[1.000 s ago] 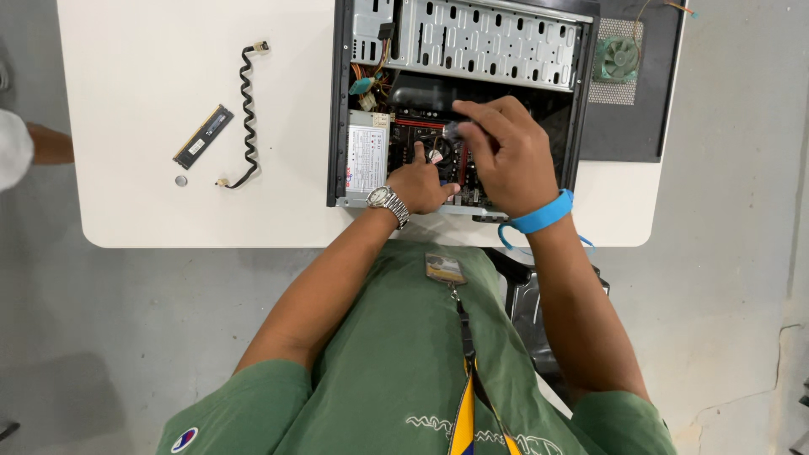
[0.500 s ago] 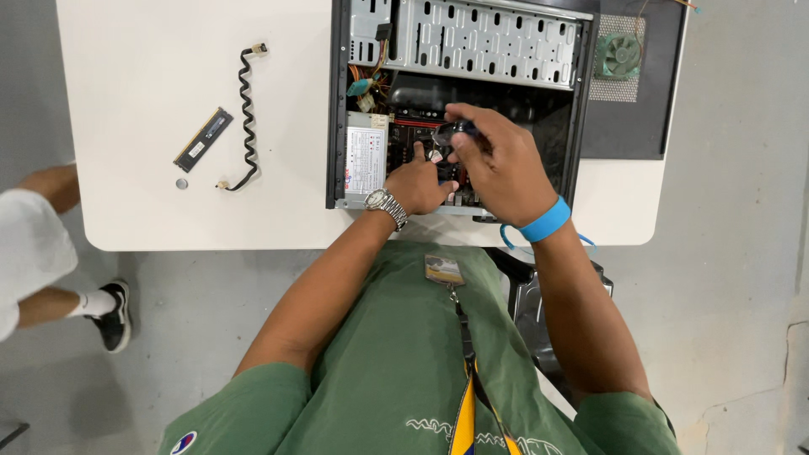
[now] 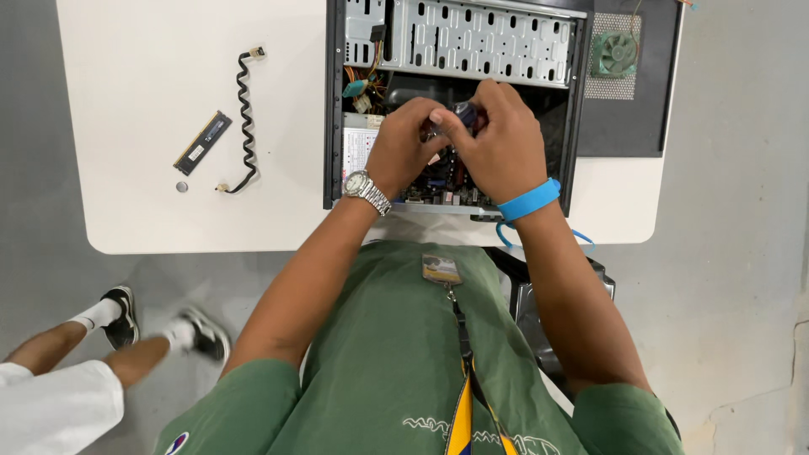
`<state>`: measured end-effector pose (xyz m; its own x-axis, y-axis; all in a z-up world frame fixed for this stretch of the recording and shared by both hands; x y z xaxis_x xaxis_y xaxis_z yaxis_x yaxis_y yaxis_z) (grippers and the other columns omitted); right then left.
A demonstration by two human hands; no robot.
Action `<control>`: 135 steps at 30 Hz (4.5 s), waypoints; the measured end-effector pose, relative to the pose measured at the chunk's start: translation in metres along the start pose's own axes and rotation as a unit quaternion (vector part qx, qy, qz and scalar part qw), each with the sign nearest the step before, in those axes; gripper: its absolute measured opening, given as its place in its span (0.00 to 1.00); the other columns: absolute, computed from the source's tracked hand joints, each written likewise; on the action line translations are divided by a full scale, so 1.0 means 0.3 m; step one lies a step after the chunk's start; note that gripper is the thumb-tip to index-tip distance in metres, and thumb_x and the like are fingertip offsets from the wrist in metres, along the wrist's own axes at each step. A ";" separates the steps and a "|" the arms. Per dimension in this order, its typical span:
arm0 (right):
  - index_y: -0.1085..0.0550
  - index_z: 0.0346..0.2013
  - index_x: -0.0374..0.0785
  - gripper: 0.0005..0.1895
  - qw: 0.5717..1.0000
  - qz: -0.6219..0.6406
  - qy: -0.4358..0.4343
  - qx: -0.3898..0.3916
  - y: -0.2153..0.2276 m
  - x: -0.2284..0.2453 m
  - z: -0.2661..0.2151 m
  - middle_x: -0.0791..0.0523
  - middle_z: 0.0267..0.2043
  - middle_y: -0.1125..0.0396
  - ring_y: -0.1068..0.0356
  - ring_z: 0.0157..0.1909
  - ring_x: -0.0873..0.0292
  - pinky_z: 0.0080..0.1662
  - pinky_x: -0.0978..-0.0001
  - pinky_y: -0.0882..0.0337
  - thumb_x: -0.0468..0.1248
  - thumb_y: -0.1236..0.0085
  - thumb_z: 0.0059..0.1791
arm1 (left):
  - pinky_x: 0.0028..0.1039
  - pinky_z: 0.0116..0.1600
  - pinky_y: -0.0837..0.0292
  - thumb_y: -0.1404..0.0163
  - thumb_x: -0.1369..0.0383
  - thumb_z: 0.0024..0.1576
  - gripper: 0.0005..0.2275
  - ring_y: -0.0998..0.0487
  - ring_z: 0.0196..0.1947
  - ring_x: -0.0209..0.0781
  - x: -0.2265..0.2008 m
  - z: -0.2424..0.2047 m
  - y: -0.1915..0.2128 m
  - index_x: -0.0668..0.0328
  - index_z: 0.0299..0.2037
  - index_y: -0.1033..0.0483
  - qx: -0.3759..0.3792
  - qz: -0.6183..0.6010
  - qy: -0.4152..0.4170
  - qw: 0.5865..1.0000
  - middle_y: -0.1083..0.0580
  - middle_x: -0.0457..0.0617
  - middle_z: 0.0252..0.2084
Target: The person installs a CPU cooler and a fan into an open desktop computer case. They use a screwdriver to secure the components and connect internal cables to the motherboard.
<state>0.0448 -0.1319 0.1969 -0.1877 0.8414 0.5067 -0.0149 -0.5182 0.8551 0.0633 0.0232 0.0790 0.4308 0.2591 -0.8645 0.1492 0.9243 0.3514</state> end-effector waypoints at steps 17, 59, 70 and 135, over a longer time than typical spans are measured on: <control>0.20 0.65 0.32 0.20 0.985 0.009 0.157 0.070 0.104 0.059 0.039 0.42 0.56 0.22 0.20 0.55 0.32 0.51 0.38 0.17 0.42 0.35 0.63 | 0.45 0.58 0.18 0.30 0.74 0.62 0.11 0.14 0.48 0.61 -0.050 0.064 0.078 0.65 0.52 0.13 0.048 -0.033 0.066 0.996 0.15 0.58 0.41; 0.22 0.67 0.37 0.20 0.995 0.003 0.094 -0.009 0.012 0.010 -0.027 0.47 0.54 0.20 0.17 0.53 0.42 0.48 0.50 0.14 0.43 0.35 0.63 | 0.32 0.39 0.22 0.26 0.73 0.54 0.07 0.13 0.33 0.54 -0.069 0.138 0.117 0.55 0.37 0.11 0.115 -0.007 0.086 0.990 0.16 0.50 0.29; 0.27 0.68 0.42 0.18 0.994 0.082 0.060 0.040 0.015 -0.001 -0.007 0.49 0.39 0.21 0.17 0.39 0.41 0.37 0.42 0.15 0.43 0.41 0.64 | 0.41 0.42 0.16 0.30 0.80 0.54 0.10 0.15 0.40 0.61 -0.076 0.045 0.031 0.70 0.43 0.15 -0.068 -0.013 0.064 0.996 0.19 0.59 0.36; 0.17 0.62 0.41 0.15 0.988 0.016 0.110 -0.107 0.025 0.010 -0.085 0.51 0.53 0.18 0.17 0.53 0.44 0.47 0.50 0.14 0.42 0.31 0.62 | 0.41 0.42 0.11 0.29 0.75 0.59 0.13 0.13 0.45 0.64 -0.134 0.036 0.098 0.72 0.49 0.18 0.011 -0.043 0.110 0.993 0.20 0.63 0.39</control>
<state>0.0192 -0.1372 0.2020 -0.4004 0.7826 0.4767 -0.2082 -0.5843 0.7844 0.0599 0.0372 0.1278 0.2119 0.2370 -0.9481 0.1971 0.9398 0.2790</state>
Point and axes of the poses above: each hand's wrist, its own z-axis towards the middle knuckle, its own y-axis out of the back of the hand, x = y × z, the point moved 3 cm from there along z, towards the middle knuckle
